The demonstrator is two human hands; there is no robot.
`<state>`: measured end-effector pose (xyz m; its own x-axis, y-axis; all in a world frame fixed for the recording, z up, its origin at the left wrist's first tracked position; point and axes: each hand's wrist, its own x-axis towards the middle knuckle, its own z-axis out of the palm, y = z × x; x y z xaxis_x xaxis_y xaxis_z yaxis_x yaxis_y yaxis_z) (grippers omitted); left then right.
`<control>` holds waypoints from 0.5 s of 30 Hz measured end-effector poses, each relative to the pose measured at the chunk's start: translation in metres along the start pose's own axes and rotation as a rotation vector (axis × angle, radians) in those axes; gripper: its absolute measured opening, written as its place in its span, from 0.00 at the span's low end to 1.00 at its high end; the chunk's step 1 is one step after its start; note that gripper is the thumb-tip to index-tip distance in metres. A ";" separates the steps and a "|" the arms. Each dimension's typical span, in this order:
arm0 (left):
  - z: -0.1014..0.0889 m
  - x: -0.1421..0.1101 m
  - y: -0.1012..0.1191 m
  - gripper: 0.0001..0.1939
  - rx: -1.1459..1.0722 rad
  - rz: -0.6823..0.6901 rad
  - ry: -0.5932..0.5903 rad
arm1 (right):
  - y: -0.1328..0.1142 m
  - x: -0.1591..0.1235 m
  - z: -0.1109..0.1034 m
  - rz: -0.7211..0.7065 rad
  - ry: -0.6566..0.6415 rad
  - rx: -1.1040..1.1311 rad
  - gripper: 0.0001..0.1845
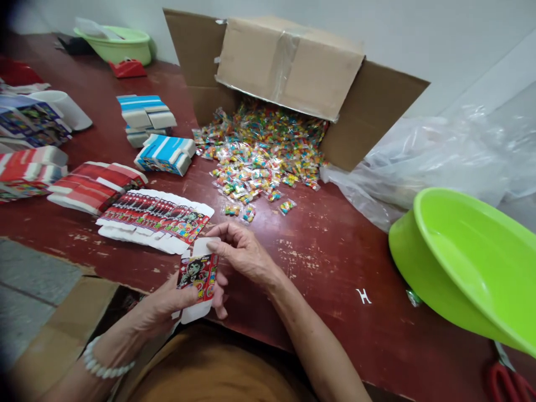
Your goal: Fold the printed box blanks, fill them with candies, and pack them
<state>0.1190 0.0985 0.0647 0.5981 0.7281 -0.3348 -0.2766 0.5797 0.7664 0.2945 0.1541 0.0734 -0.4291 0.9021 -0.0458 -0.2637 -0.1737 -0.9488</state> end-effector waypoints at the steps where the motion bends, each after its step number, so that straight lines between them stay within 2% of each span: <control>1: 0.000 0.001 -0.001 0.24 0.015 0.008 0.003 | 0.001 -0.001 0.001 0.008 0.001 -0.001 0.18; 5: -0.001 0.003 0.000 0.24 0.057 0.041 0.039 | 0.004 -0.007 0.003 -0.019 0.017 -0.029 0.20; 7: 0.000 0.004 0.002 0.26 0.070 0.061 0.055 | 0.006 -0.011 0.003 -0.071 0.072 -0.113 0.20; 9: -0.001 0.005 0.004 0.28 0.087 0.064 0.039 | 0.005 -0.015 0.003 -0.205 0.182 -0.339 0.19; 11: -0.002 0.005 0.005 0.28 0.117 0.063 0.013 | 0.003 -0.020 0.004 -0.377 0.228 -0.639 0.15; 13: -0.004 0.006 0.004 0.27 0.155 0.055 0.002 | -0.002 -0.024 0.006 -0.477 0.160 -0.886 0.12; 15: -0.006 0.007 0.003 0.25 0.154 0.051 0.054 | -0.006 -0.027 0.008 -0.469 0.067 -1.029 0.12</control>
<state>0.1177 0.1076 0.0612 0.5437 0.7761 -0.3195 -0.1847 0.4820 0.8565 0.3002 0.1280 0.0830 -0.4194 0.8175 0.3947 0.4628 0.5666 -0.6818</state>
